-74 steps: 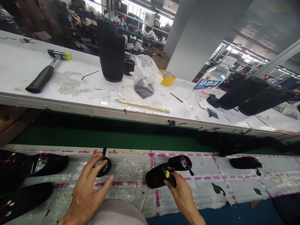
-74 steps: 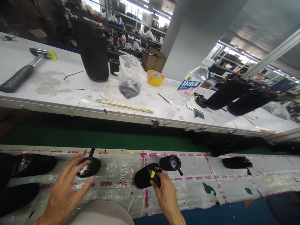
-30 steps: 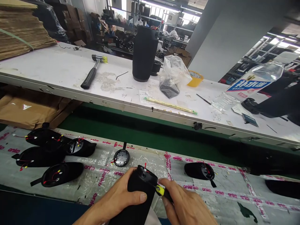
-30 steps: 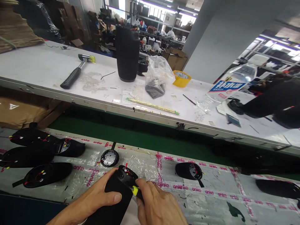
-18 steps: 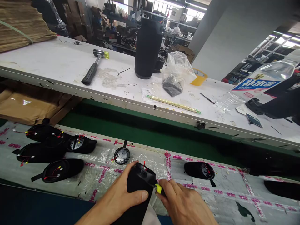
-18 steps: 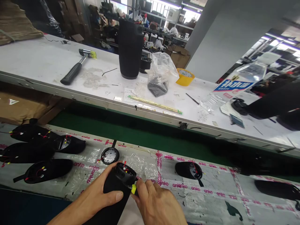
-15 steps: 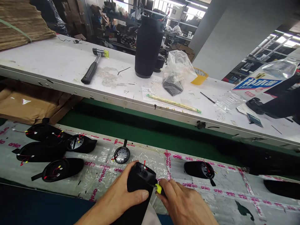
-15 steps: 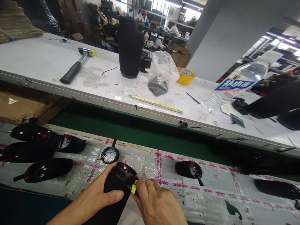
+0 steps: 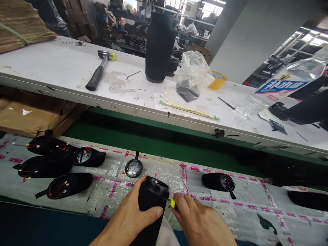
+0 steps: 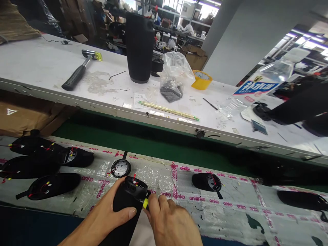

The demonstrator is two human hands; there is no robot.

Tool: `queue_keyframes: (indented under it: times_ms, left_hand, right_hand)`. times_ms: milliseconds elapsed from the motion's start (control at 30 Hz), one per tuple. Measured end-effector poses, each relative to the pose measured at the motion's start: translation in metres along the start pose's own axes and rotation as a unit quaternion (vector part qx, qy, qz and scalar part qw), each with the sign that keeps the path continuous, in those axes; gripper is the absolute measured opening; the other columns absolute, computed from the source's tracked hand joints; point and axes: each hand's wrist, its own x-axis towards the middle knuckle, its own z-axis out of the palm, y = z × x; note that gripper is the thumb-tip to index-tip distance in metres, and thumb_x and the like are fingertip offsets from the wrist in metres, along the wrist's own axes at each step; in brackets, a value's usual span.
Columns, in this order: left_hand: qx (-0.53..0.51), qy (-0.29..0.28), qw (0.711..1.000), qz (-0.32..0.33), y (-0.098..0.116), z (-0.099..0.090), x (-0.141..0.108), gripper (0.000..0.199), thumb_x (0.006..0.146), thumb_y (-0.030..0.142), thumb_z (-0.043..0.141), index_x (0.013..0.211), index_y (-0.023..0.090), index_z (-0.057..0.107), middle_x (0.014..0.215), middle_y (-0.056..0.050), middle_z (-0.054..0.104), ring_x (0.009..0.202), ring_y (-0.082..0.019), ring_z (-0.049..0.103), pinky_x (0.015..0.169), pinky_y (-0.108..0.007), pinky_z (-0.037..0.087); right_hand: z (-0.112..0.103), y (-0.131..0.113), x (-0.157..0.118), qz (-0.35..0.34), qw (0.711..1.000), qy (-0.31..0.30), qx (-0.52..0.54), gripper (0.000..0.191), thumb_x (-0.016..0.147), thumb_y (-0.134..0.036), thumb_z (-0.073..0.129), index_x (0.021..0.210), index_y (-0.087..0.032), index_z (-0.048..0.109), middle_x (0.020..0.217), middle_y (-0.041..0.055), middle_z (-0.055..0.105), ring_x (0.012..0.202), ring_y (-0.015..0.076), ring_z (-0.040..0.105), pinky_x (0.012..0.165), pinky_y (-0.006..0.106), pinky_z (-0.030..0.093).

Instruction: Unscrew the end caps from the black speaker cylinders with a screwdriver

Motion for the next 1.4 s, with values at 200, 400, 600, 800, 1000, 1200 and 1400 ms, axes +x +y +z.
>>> queue_keyframes:
  times_ms: [200,400,600,800,1000,1200,1400]
  left_hand:
    - [0.048,0.058,0.997,-0.030,0.008,0.008,-0.002,0.088,0.077,0.041,0.070,0.154,0.022,0.031,0.150,-0.015,0.056,0.140,-0.039,0.048,0.117,-0.054,0.034]
    - [0.064,0.079,0.994,-0.033,0.004,0.010,-0.002,0.089,0.073,0.043,0.071,0.151,0.021,0.035,0.147,-0.017,0.059,0.138,-0.042,0.051,0.115,-0.056,0.035]
    - [0.078,0.076,0.994,-0.019,0.004,0.010,-0.002,0.089,0.073,0.042,0.072,0.151,0.023,0.035,0.142,-0.015,0.062,0.134,-0.041,0.055,0.113,-0.057,0.038]
    - [0.082,0.067,0.994,-0.015,-0.001,0.011,0.001,0.087,0.073,0.042,0.073,0.150,0.023,0.036,0.140,-0.014,0.064,0.132,-0.041,0.057,0.113,-0.057,0.040]
    - [-0.070,0.015,0.997,0.022,0.001,0.004,0.004,0.078,0.076,0.059,0.075,0.140,0.023,0.046,0.138,-0.012,0.069,0.136,-0.041,0.056,0.115,-0.053,0.041]
    - [-0.123,0.036,0.991,-0.024,0.003,-0.002,-0.001,0.091,0.074,0.065,0.077,0.149,0.026,0.044,0.156,-0.009,0.057,0.150,-0.041,0.041,0.119,-0.050,0.042]
    - [-0.243,-0.002,0.965,-0.100,-0.013,-0.014,0.006,0.070,0.084,0.047,0.067,0.148,0.024,0.054,0.166,-0.005,0.045,0.158,-0.032,0.029,0.132,-0.050,0.015]
  right_hand:
    - [-0.006,-0.005,0.003,0.012,1.000,-0.006,-0.016,0.028,0.100,-0.030,0.064,0.119,-0.015,0.051,0.083,0.0021,0.065,0.060,0.0218,0.069,0.043,0.033,0.043]
    - [-0.005,-0.006,0.006,-0.006,0.999,0.001,-0.041,0.021,0.097,-0.026,0.060,0.114,-0.015,0.053,0.079,0.0032,0.062,0.056,0.0225,0.065,0.040,0.034,0.042]
    - [-0.013,-0.003,0.010,-0.048,0.997,-0.027,-0.051,0.025,0.084,-0.015,0.061,0.109,-0.016,0.056,0.078,0.0046,0.063,0.054,0.0238,0.063,0.039,0.035,0.043]
    - [-0.020,-0.004,0.017,-0.063,0.994,-0.067,-0.059,0.031,0.076,-0.009,0.059,0.105,-0.016,0.059,0.078,0.0071,0.065,0.054,0.0251,0.062,0.038,0.035,0.041]
    - [-0.014,0.016,0.017,0.007,0.970,0.071,0.232,0.010,0.106,-0.025,0.047,0.105,-0.023,0.056,0.082,0.0000,0.071,0.062,0.0183,0.069,0.053,0.029,0.049]
    - [-0.003,0.017,0.004,0.259,0.858,0.092,0.434,0.036,0.106,-0.051,0.047,0.132,-0.028,0.056,0.088,0.0009,0.075,0.072,0.0207,0.071,0.064,0.030,0.055]
    - [0.020,-0.010,0.015,0.322,0.724,0.090,0.603,0.049,0.092,-0.063,0.062,0.119,-0.023,0.065,0.097,0.0072,0.074,0.076,0.0232,0.070,0.063,0.032,0.055]
